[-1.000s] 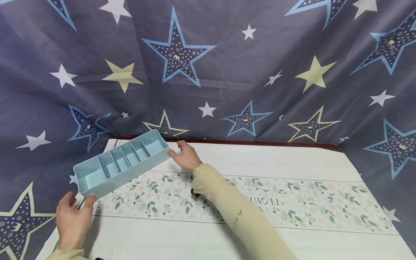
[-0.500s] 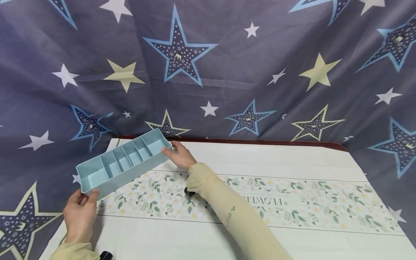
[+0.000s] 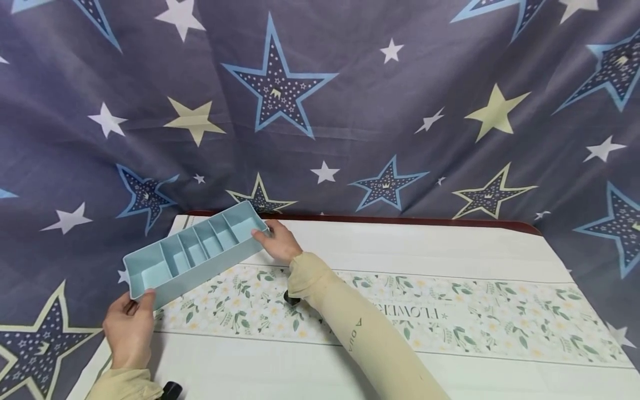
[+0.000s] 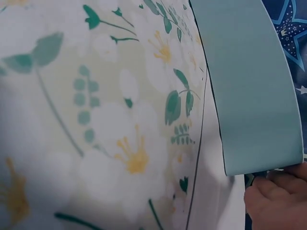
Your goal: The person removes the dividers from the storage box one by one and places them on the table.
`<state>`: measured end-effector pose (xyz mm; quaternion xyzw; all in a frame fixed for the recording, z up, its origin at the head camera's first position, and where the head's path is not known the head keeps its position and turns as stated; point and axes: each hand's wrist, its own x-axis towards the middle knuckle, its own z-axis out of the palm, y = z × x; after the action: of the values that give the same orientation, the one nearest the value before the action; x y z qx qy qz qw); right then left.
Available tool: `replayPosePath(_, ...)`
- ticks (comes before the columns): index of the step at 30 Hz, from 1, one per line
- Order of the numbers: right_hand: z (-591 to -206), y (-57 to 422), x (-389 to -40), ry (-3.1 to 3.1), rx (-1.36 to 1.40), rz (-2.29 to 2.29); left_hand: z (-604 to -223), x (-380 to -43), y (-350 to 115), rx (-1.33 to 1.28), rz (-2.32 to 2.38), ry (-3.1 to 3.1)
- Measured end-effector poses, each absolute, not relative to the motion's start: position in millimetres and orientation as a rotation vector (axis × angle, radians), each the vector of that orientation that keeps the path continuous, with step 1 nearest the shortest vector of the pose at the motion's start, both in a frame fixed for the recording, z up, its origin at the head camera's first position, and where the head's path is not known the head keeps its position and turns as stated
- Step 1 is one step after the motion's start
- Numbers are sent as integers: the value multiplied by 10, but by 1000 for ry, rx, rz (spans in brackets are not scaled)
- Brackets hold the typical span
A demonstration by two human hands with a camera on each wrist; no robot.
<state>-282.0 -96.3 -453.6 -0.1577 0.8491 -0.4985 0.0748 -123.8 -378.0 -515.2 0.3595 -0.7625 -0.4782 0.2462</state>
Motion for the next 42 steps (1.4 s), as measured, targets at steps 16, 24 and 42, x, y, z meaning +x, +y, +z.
replayPosePath(16,-4677,-1019,-2792,2482,-359,-1889,-5251,-1271,-3876,1003,-1406,-1880)
replayPosePath(24,-4677,-1037,-2773,2522,-273,-1917,-5281,-1286,-3945,1020,-1276,-1954)
replayPosePath(42,-4677,-998,-2707,2524,-233,-1916,-5284,-1297,-3936,1072,-1249,-1945)
